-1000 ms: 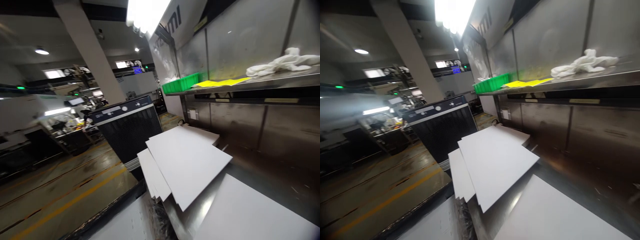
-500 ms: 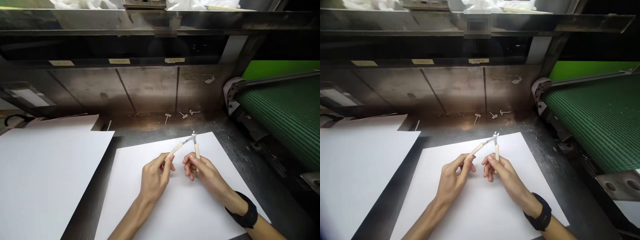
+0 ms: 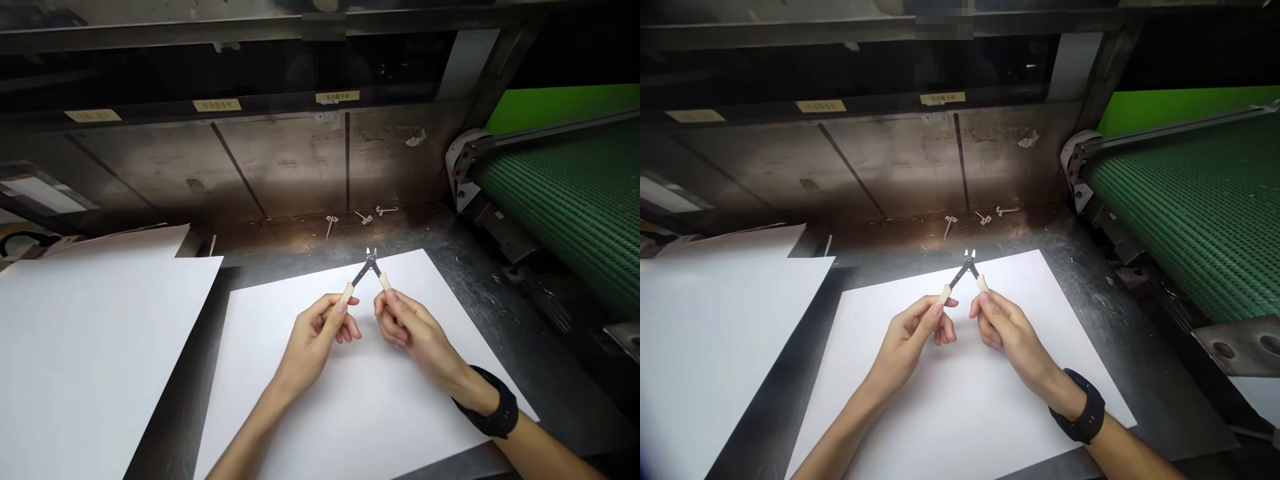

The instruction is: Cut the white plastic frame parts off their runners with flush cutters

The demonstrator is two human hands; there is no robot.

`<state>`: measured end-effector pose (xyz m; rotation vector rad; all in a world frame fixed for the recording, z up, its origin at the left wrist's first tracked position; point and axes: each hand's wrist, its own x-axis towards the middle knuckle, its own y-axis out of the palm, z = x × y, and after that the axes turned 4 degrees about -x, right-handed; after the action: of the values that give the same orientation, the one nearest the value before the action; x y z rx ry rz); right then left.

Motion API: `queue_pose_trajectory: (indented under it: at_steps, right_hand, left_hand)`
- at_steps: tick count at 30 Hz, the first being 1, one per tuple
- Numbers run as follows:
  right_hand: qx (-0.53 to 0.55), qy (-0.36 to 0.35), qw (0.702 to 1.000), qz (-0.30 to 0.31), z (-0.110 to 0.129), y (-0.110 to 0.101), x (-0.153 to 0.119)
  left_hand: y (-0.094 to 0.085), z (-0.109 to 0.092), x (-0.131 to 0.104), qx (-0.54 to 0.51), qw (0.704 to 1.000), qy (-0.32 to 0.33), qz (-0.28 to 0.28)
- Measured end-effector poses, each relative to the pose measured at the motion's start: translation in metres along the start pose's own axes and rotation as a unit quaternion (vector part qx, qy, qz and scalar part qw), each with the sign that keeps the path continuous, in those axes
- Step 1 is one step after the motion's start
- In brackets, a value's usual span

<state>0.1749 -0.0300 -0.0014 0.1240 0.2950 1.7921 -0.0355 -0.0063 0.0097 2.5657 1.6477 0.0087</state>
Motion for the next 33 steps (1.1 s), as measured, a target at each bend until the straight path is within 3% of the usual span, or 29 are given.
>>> queue_pose_trajectory:
  at_steps: [4,8,10,17,21,28,33]
  right_hand:
    - [-0.126,-0.045,0.989,-0.058,0.002,-0.003,0.002]
    - [-0.22,-0.072,0.969,-0.09,0.0,-0.005,0.0]
    - [-0.246,-0.081,0.961,-0.097,-0.001,-0.006,-0.001]
    - [-0.35,-0.128,0.926,-0.06,0.002,-0.005,-0.005]
    - [-0.348,-0.139,0.925,-0.06,0.003,-0.005,-0.006]
    - [-0.388,-0.157,0.901,-0.115,-0.005,-0.01,-0.005]
    - [-0.428,-0.131,0.887,-0.113,-0.008,-0.016,-0.003]
  left_hand:
    - [-0.001,-0.001,-0.001,0.084,0.996,0.007,0.02]
    - [-0.006,0.009,0.006,0.253,0.963,0.092,0.025]
    - [-0.007,0.016,0.009,0.284,0.95,0.123,0.029]
    - [-0.003,0.025,0.011,0.238,0.961,0.13,0.048]
    - [-0.001,0.026,0.011,0.238,0.957,0.159,0.051]
    - [0.003,0.034,0.014,0.263,0.944,0.198,0.027]
    - [0.006,0.04,0.017,0.268,0.94,0.212,0.008]
